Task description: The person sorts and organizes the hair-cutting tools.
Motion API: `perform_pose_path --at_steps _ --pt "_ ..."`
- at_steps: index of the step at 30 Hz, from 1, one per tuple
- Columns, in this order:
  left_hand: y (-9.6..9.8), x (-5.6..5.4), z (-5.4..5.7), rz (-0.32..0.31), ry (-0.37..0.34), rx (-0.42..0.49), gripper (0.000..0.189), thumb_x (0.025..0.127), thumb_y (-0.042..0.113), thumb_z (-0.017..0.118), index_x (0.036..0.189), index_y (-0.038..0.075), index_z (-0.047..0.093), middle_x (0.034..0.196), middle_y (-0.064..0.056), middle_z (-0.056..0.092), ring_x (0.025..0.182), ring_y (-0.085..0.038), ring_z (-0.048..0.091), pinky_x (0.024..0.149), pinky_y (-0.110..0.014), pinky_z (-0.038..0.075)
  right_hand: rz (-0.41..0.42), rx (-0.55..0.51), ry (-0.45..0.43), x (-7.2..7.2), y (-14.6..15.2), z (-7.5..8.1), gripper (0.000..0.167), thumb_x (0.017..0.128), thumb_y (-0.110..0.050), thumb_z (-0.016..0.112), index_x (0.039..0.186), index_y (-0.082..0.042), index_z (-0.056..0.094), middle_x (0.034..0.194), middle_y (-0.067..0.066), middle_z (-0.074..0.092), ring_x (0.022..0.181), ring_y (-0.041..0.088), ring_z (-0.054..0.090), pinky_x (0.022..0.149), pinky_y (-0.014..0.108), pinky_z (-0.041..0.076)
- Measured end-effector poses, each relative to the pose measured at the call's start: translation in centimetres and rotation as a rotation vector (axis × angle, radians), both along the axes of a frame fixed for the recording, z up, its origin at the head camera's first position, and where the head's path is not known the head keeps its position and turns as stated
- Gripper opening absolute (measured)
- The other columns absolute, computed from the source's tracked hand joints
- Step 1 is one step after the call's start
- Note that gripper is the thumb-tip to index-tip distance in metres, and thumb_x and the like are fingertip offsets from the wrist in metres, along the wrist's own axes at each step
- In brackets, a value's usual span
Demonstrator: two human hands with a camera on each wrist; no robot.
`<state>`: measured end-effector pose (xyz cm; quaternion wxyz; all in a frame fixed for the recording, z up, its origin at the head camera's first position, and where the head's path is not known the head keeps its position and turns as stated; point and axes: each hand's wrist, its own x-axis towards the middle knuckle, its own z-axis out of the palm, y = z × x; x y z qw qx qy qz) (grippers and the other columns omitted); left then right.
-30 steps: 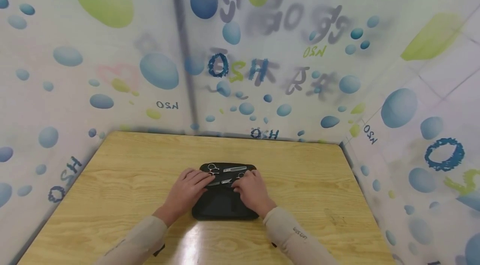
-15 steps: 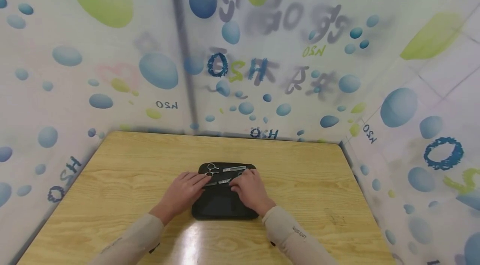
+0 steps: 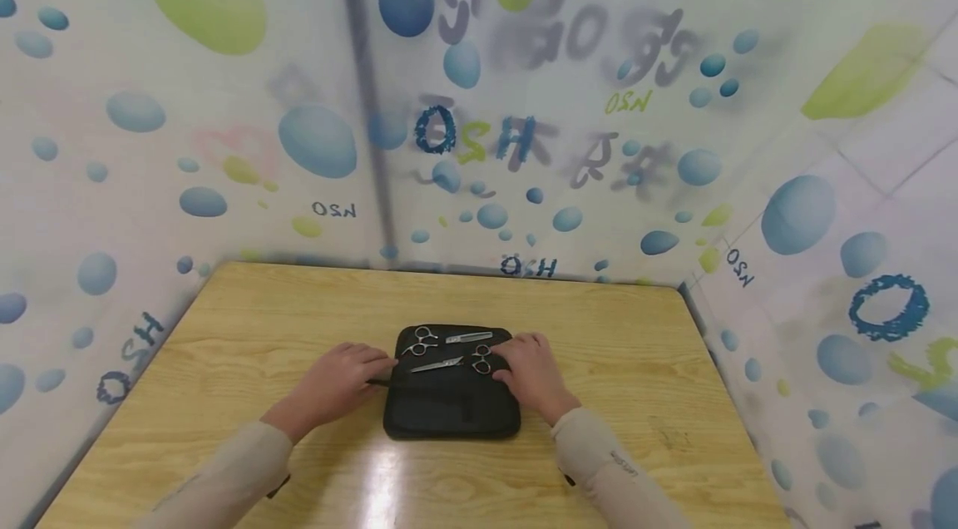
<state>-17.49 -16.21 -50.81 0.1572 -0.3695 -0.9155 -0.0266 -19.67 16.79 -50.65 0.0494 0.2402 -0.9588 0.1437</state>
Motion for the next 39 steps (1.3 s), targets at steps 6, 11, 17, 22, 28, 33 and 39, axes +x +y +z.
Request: perform_pose_path --at_steps 6,11,17,22,28,33,39 --pt "-0.4 0.4 0.0 0.001 -0.064 -0.052 0.035 0.08 0.025 0.078 0.113 0.017 0.072 0.107 0.002 0.072 0.099 -0.018 0.068 0.088 -0.04 0.054 -0.025 0.088 -0.103 0.1 1.4 -0.1 0.067 0.073 -0.04 0.083 0.129 -0.009 0.063 0.126 0.009 0.067 0.125 0.032 0.054 0.108 0.053 0.034" --pt "-0.3 0.7 -0.2 0.015 -0.148 -0.071 0.034 0.082 0.026 0.078 0.114 0.017 0.071 0.108 0.002 0.071 0.101 -0.019 0.067 0.088 -0.042 0.053 0.032 0.137 -0.221 0.4 2.1 -0.6 0.084 0.068 -0.047 0.084 0.137 -0.008 0.056 0.139 0.009 0.058 0.134 0.035 0.047 0.111 0.055 0.03" --pt "0.0 0.8 -0.2 0.019 -0.186 -0.076 0.036 0.083 0.026 0.077 0.116 0.016 0.07 0.111 0.0 0.07 0.104 -0.019 0.065 0.091 -0.043 0.052 0.096 0.185 -0.317 0.8 2.3 -1.4 0.098 0.067 -0.053 0.084 0.144 -0.005 0.046 0.152 0.013 0.044 0.142 0.036 0.036 0.115 0.058 0.023" --pt "0.2 0.9 -0.3 0.011 -0.179 -0.075 0.035 0.083 0.025 0.076 0.117 0.016 0.071 0.111 0.0 0.07 0.104 -0.019 0.065 0.091 -0.042 0.051 0.106 0.223 -0.341 0.9 2.3 -1.4 0.105 0.062 -0.055 0.086 0.145 -0.005 0.045 0.155 0.012 0.039 0.146 0.034 0.031 0.117 0.057 0.019" --pt "0.4 1.0 -0.5 0.0 -0.18 -0.086 0.036 0.085 0.026 0.074 0.12 0.018 0.07 0.115 0.001 0.069 0.106 -0.018 0.064 0.091 -0.041 0.05 0.098 0.223 -0.367 1.1 2.3 -1.4 0.108 0.06 -0.053 0.087 0.147 -0.005 0.043 0.156 0.012 0.037 0.147 0.033 0.028 0.118 0.057 0.016" --pt "0.7 1.2 -0.5 -0.002 -0.195 -0.078 0.036 0.086 0.026 0.074 0.12 0.018 0.07 0.118 0.001 0.068 0.108 -0.018 0.064 0.092 -0.04 0.049 0.097 0.221 -0.352 1.2 2.3 -1.7 0.109 0.06 -0.052 0.088 0.146 -0.004 0.042 0.156 0.013 0.037 0.147 0.033 0.029 0.118 0.057 0.016" --pt "0.9 1.2 -0.7 -0.008 -0.19 -0.084 0.035 0.086 0.026 0.074 0.119 0.018 0.07 0.116 0.001 0.068 0.106 -0.017 0.064 0.089 -0.039 0.05 0.096 0.237 -0.32 1.2 2.3 -2.3 0.111 0.059 -0.054 0.088 0.147 -0.004 0.042 0.156 0.011 0.037 0.146 0.032 0.03 0.118 0.056 0.016"
